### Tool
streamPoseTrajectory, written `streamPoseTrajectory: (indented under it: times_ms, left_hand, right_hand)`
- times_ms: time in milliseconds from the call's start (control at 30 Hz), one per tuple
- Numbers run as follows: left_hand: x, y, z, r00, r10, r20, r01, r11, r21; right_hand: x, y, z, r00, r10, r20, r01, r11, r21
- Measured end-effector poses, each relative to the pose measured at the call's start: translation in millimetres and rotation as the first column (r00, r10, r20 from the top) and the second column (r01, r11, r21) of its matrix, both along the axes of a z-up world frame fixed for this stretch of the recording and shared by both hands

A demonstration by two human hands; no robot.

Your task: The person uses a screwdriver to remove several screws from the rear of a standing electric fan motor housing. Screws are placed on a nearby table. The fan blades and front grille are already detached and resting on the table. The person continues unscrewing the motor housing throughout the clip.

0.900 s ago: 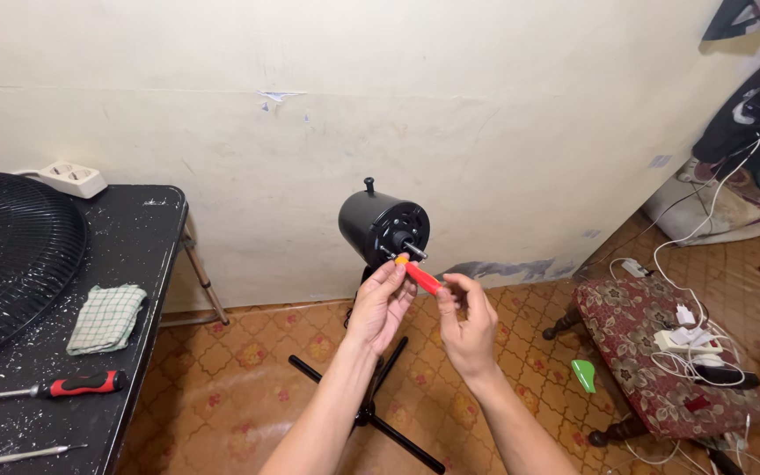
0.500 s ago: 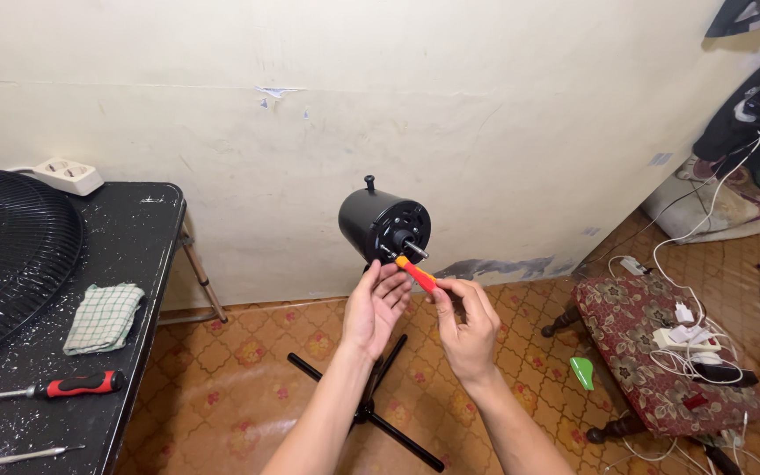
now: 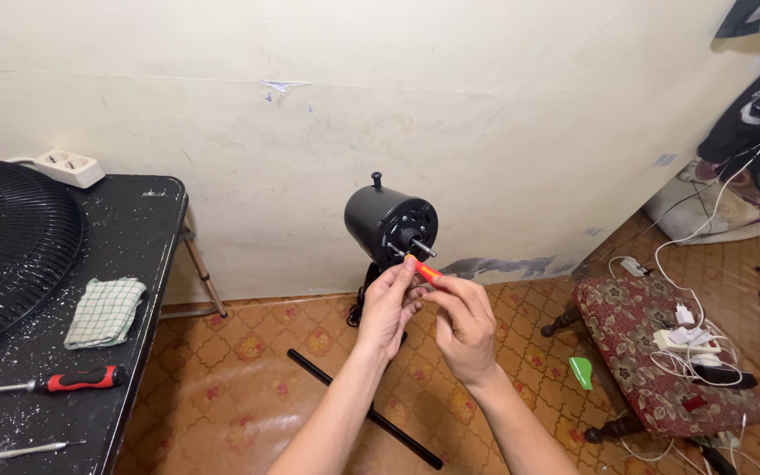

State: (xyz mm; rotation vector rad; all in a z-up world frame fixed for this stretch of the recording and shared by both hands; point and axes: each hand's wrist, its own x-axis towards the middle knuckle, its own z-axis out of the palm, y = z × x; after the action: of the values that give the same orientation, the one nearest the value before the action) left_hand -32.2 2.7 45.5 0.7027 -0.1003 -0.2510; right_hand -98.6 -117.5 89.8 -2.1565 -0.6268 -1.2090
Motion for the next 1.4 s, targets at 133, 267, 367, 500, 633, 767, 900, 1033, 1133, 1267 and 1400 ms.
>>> streamPoseTrajectory:
  times_ms: [133,267,367,500,633,767,900,1033,1133,1267,1400]
  left_hand:
    - [5.3,-0.7,-3.0,0.998,-0.045,0.040,0.049,0.992,-0.120]
    - [10.0,0.9,-9.4,0.996,-0.086,0.025,0.089,0.975,-0.205]
    - [12.8,-1.0,-13.4,0.993,-0.112,0.027,0.115,0.966,-0.233]
    - [12.5,-2.0,-14.9,0.991,-0.125,0.041,0.131,0.956,-0.264]
    - [10.6,5.1,-8.0,0.986,-0.162,0.045,0.168,0.932,-0.323]
    - [7.0,11.8,-1.1,0.985,-0.169,-0.038,0.145,0.922,-0.358]
    - [4.9,8.4,1.0,0.988,-0.151,-0.019,0.143,0.965,-0.218]
    - [6.2,2.6,1.1,0.988,-0.149,-0.027,0.142,0.972,-0.188]
    - [7.8,1.5,2.6,0.985,-0.173,-0.011,0.166,0.964,-0.208]
    - [7.9,-0.5,2.2,0.984,-0.178,0.015,0.176,0.954,-0.241]
    - [7.8,-2.0,0.3,0.985,-0.170,0.011,0.168,0.951,-0.259]
  right_hand:
    - [0.7,4.4,-5.5,0.997,0.047,0.061,-0.048,0.999,0.014]
    - [-3.4,1.0,-15.3,0.985,0.046,-0.166,0.012,0.944,0.330]
    - [1.2,-1.6,-22.3,0.937,0.166,-0.308,0.026,0.845,0.535]
    - [7.6,1.7,-23.8,0.911,0.206,-0.357,0.041,0.817,0.576]
    - [1.4,7.9,-13.7,0.946,0.038,-0.323,0.119,0.884,0.452]
    - [-6.4,11.6,-4.5,0.985,-0.036,-0.169,0.080,0.962,0.260]
    - [-8.3,16.7,-4.5,0.996,-0.018,-0.085,0.032,0.987,0.160]
    - [-10.1,16.0,-7.4,0.998,0.007,-0.057,-0.002,0.996,0.092]
    - [-9.4,12.2,-9.2,0.998,-0.004,-0.058,0.011,0.991,0.134]
    - [-6.4,3.6,-17.8,0.979,0.006,-0.204,0.070,0.928,0.366]
    - [-0.4,-1.1,-27.9,0.928,0.162,-0.335,0.057,0.827,0.560]
